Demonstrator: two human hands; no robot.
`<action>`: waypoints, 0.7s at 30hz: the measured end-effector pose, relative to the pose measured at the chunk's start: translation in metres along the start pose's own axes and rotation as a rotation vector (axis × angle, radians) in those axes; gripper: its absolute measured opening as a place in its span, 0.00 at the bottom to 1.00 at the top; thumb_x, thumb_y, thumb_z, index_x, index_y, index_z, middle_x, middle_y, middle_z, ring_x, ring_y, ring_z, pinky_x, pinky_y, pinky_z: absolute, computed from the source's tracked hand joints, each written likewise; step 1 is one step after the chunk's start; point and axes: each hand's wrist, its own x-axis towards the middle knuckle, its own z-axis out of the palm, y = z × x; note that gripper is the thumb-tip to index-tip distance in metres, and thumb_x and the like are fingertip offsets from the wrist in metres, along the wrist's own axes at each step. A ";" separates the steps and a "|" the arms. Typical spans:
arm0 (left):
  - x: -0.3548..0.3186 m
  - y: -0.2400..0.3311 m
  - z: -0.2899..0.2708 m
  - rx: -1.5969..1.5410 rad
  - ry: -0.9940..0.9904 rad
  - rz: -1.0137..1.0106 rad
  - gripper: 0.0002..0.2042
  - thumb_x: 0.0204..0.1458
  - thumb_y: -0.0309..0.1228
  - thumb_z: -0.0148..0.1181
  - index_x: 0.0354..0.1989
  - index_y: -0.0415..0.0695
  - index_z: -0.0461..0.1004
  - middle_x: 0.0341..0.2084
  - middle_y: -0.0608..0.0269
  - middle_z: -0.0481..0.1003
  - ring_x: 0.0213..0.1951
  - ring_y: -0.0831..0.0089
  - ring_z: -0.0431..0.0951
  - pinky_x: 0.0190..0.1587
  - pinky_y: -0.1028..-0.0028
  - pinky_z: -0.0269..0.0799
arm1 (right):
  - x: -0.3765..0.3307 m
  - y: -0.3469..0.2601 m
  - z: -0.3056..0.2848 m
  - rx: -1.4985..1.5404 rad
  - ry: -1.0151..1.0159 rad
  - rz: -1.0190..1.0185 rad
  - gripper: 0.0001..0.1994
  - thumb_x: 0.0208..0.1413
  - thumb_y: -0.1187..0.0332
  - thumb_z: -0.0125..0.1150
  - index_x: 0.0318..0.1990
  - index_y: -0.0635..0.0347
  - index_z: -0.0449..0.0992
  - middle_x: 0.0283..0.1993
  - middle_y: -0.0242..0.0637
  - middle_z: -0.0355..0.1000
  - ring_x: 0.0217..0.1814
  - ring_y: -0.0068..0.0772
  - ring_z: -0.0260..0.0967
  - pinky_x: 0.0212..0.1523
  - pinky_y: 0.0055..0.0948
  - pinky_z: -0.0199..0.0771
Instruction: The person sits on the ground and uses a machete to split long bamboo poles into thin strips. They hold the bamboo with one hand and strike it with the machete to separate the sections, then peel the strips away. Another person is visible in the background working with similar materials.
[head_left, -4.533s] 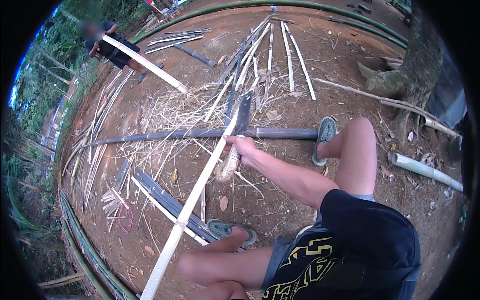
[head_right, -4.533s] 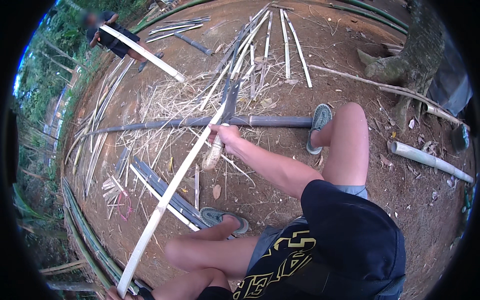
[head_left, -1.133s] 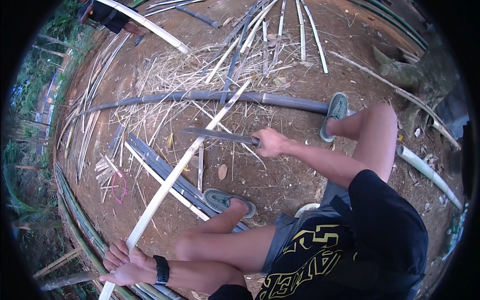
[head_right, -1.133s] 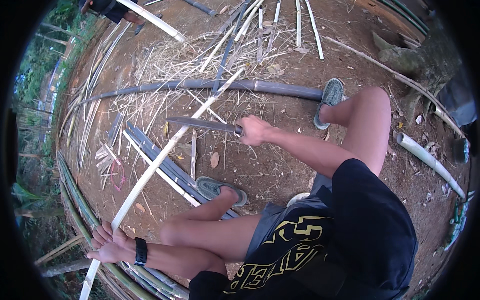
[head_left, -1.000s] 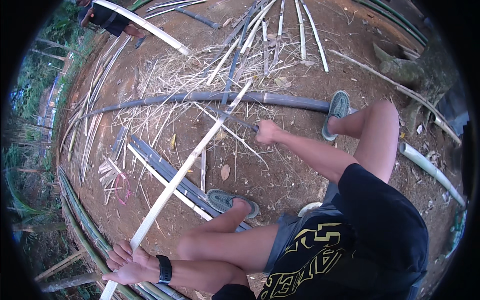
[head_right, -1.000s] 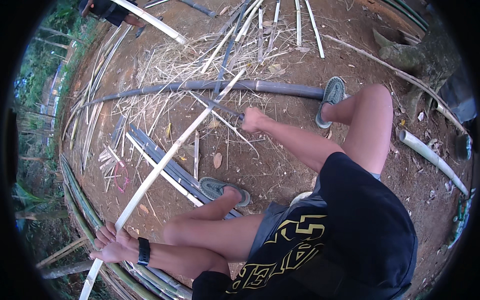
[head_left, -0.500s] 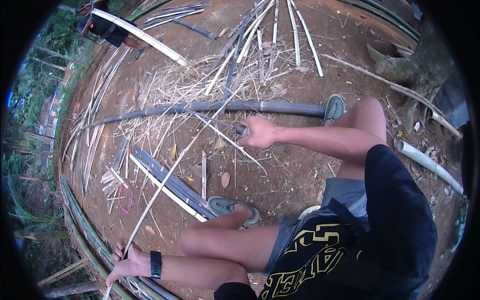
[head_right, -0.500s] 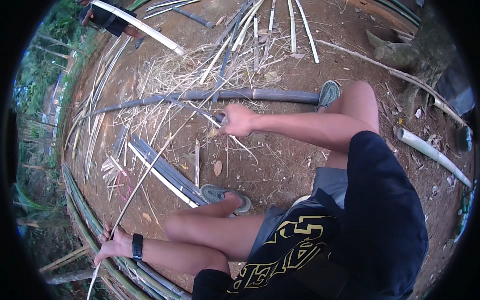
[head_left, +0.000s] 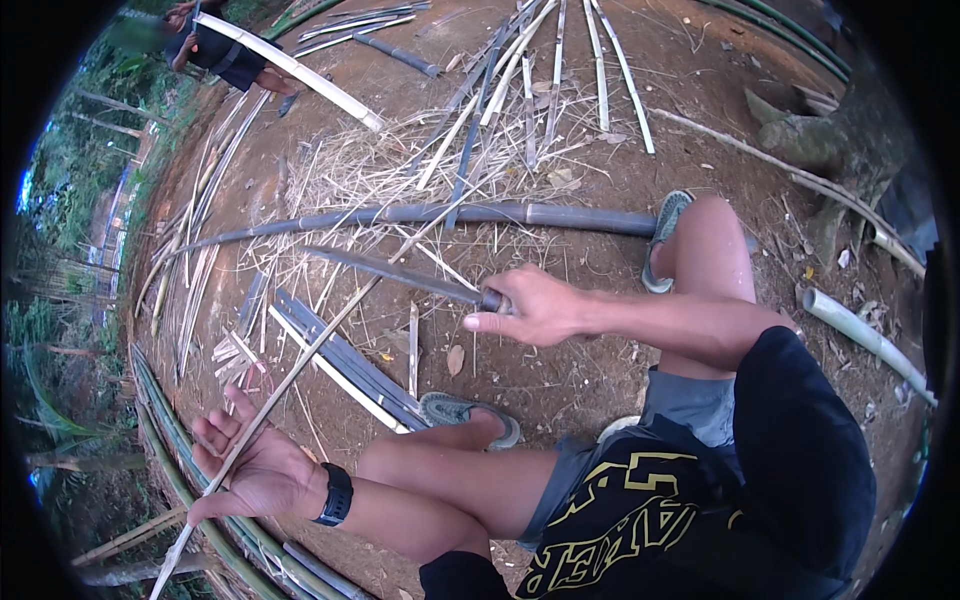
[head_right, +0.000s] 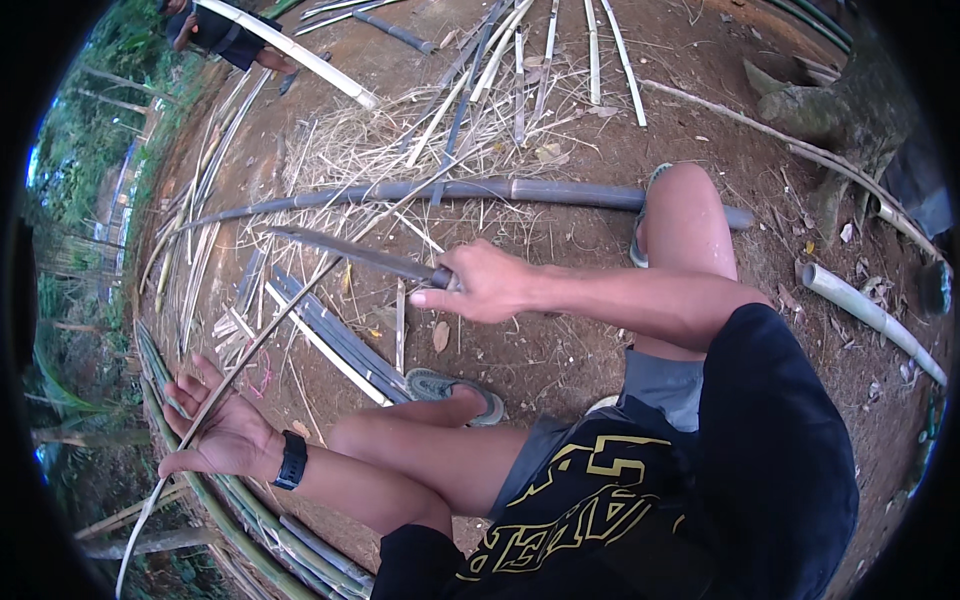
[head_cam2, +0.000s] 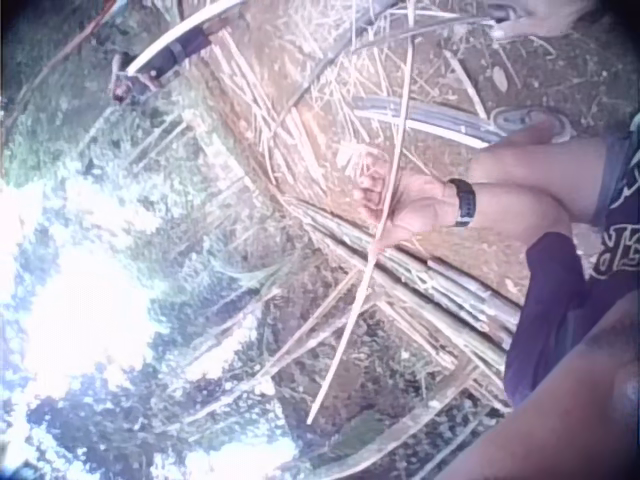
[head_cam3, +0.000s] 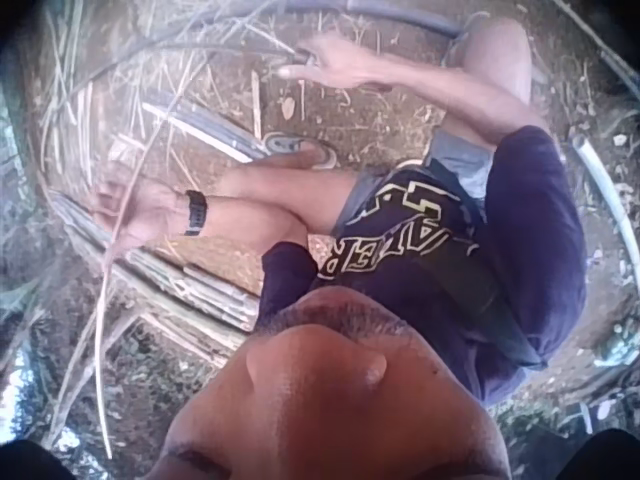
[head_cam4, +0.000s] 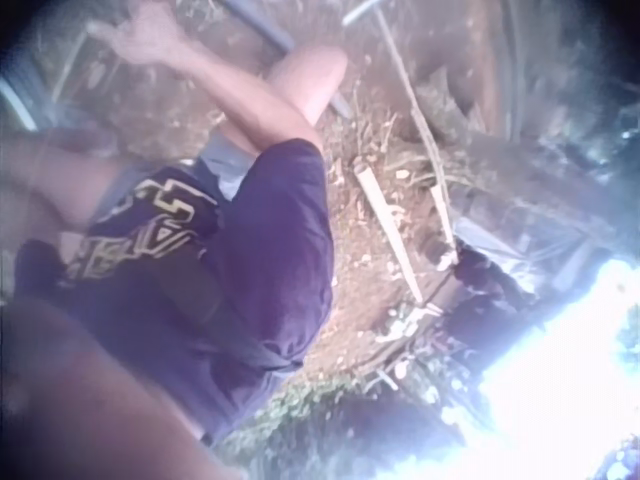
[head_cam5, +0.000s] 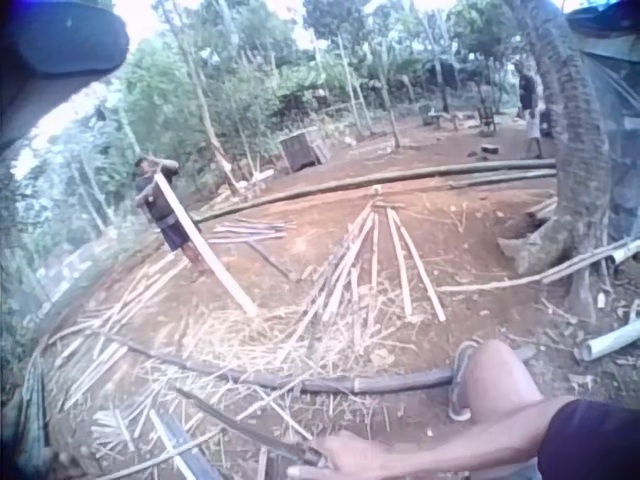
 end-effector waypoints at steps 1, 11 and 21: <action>0.003 0.009 -0.003 0.036 -0.053 -0.011 0.39 0.49 0.69 0.42 0.41 0.38 0.75 0.32 0.55 0.75 0.35 0.63 0.74 0.57 0.48 0.66 | 0.000 -0.011 0.004 0.039 0.011 -0.088 0.28 0.56 0.45 0.57 0.28 0.70 0.74 0.17 0.48 0.67 0.20 0.45 0.70 0.26 0.43 0.73; -0.019 -0.011 0.032 0.003 -0.388 0.041 0.35 0.46 0.75 0.33 0.16 0.50 0.49 0.15 0.72 0.46 0.20 0.76 0.44 0.28 0.72 0.44 | -0.003 -0.037 -0.001 0.041 0.040 -0.271 0.26 0.60 0.50 0.53 0.29 0.72 0.73 0.15 0.52 0.68 0.20 0.49 0.72 0.24 0.44 0.72; -0.025 -0.011 0.037 0.012 -0.409 0.038 0.35 0.46 0.75 0.32 0.15 0.51 0.48 0.15 0.72 0.45 0.20 0.76 0.43 0.28 0.72 0.44 | -0.010 -0.043 0.001 0.110 0.057 -0.330 0.20 0.60 0.55 0.54 0.27 0.67 0.71 0.13 0.44 0.64 0.15 0.42 0.67 0.21 0.44 0.67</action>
